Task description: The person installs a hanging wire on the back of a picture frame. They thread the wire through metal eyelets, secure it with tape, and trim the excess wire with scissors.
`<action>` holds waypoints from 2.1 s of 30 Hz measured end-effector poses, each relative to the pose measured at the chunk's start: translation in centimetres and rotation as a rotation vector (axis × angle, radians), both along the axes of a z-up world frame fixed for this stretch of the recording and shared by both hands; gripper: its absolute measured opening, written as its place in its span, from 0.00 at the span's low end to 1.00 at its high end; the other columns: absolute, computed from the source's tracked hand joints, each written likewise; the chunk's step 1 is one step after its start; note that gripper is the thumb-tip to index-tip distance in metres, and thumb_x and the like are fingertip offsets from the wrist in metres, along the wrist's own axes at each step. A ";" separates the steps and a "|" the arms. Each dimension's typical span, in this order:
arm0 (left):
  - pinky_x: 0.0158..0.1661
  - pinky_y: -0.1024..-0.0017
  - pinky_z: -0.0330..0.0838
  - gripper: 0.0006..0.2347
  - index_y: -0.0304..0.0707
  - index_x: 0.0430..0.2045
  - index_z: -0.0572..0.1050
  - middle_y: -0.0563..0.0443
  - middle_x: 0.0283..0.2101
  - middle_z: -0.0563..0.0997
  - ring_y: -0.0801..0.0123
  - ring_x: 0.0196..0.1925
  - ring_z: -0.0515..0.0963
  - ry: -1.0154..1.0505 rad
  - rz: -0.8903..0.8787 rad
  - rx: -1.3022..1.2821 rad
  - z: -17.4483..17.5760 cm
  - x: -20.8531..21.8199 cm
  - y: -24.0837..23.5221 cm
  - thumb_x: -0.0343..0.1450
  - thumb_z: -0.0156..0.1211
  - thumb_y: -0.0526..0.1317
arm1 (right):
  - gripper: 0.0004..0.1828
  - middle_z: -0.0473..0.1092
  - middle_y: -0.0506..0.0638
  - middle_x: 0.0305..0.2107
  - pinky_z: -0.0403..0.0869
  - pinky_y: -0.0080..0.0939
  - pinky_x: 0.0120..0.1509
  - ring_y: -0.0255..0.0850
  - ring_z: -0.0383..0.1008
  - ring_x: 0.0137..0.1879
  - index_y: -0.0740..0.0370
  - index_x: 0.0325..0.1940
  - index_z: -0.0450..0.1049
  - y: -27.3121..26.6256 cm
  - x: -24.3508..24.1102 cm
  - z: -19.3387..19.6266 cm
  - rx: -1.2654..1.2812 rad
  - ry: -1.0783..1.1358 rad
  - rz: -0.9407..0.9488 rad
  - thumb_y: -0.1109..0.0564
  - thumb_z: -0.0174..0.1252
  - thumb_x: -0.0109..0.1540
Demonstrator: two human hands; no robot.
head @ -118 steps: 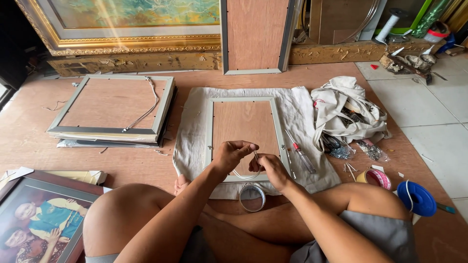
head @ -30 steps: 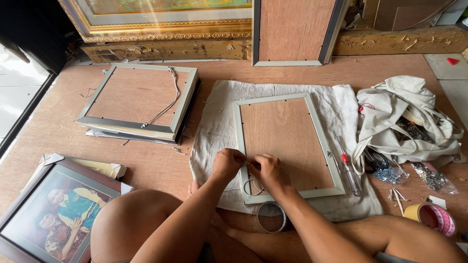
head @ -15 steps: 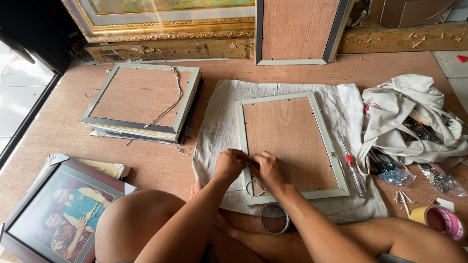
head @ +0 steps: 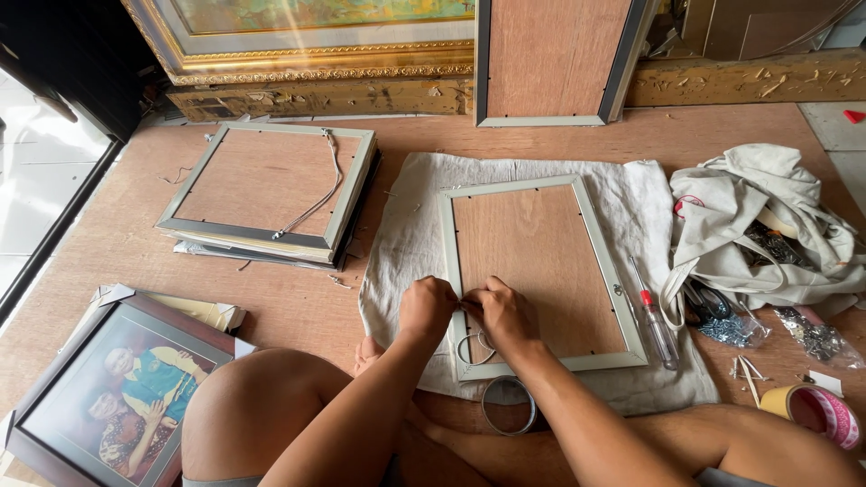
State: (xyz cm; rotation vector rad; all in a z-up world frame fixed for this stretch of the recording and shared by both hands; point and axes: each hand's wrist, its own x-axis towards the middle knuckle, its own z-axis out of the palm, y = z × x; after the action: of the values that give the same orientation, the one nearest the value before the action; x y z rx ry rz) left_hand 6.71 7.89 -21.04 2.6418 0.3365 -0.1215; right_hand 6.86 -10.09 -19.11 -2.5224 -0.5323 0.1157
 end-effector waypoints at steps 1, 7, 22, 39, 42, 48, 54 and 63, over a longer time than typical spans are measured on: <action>0.46 0.53 0.89 0.07 0.56 0.31 0.92 0.51 0.32 0.90 0.48 0.41 0.92 -0.005 0.000 0.000 0.7 -0.1 -0.2 0.66 0.76 0.35 | 0.08 0.78 0.48 0.39 0.86 0.55 0.49 0.54 0.87 0.48 0.39 0.48 0.87 -0.1 -0.1 0.1 0.000 -0.005 0.000 0.42 0.66 0.70; 0.54 0.50 0.87 0.06 0.51 0.39 0.89 0.51 0.45 0.88 0.48 0.51 0.91 0.148 -0.021 0.055 0.4 -0.2 -0.3 0.76 0.67 0.44 | 0.18 0.80 0.51 0.44 0.85 0.59 0.56 0.56 0.87 0.53 0.43 0.58 0.85 0.2 -1.9 3.6 0.033 0.046 -0.056 0.42 0.72 0.65; 0.57 0.50 0.84 0.09 0.50 0.42 0.89 0.42 0.48 0.88 0.43 0.57 0.89 0.131 -0.065 -0.245 7.2 -3.2 -0.7 0.74 0.62 0.42 | 0.20 0.88 0.54 0.37 0.74 0.31 0.22 0.38 0.79 0.27 0.51 0.58 0.88 -7.0 -3.6 9.6 0.347 0.476 -0.343 0.44 0.65 0.65; 0.49 0.55 0.85 0.07 0.55 0.39 0.89 0.53 0.42 0.88 0.55 0.52 0.89 -0.095 -0.237 -0.357 11.2 -5.5 -2.3 0.73 0.66 0.40 | 0.17 0.82 0.50 0.57 0.83 0.48 0.54 0.41 0.82 0.50 0.45 0.66 0.75 -8.1 -8.5 8.1 1.337 0.820 -0.508 0.53 0.61 0.72; 0.55 0.51 0.82 0.06 0.55 0.42 0.88 0.51 0.51 0.84 0.50 0.61 0.82 -0.195 -0.472 -0.007 14.3 -6.8 -3.5 0.78 0.64 0.41 | 0.22 0.81 0.51 0.61 0.83 0.40 0.52 0.38 0.82 0.49 0.45 0.71 0.71 -7.9 -7.4 7.7 1.489 0.844 -0.414 0.57 0.54 0.72; 0.59 0.54 0.77 0.06 0.55 0.44 0.88 0.53 0.52 0.78 0.54 0.66 0.72 -0.363 -0.662 0.258 13.9 -7.3 -4.9 0.78 0.66 0.43 | 0.37 0.78 0.55 0.63 0.88 0.43 0.45 0.44 0.87 0.46 0.47 0.83 0.65 -7.1 -8.1 7.6 1.385 0.772 -0.309 0.69 0.49 0.69; 0.60 0.55 0.77 0.04 0.58 0.44 0.85 0.56 0.52 0.75 0.57 0.67 0.71 -0.387 -0.648 0.239 13.0 -6.6 -4.9 0.78 0.66 0.45 | 0.39 0.80 0.58 0.61 0.90 0.47 0.44 0.54 0.89 0.51 0.52 0.83 0.65 -6.2 -8.4 6.9 1.221 0.691 -0.270 0.69 0.58 0.68; 0.59 0.53 0.79 0.06 0.57 0.49 0.83 0.55 0.54 0.79 0.57 0.68 0.77 -0.248 -0.530 -0.033 14.9 -6.5 -4.5 0.80 0.63 0.45 | 0.27 0.88 0.48 0.42 0.87 0.42 0.48 0.39 0.89 0.48 0.43 0.66 0.83 -6.5 -8.1 8.5 0.643 0.146 -0.393 0.51 0.78 0.62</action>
State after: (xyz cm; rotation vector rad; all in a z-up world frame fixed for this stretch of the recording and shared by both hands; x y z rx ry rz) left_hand 0.18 3.41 -6.14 2.6087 -0.4465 0.0323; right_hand -1.21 -16.63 -10.65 -1.9190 0.0063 -0.0196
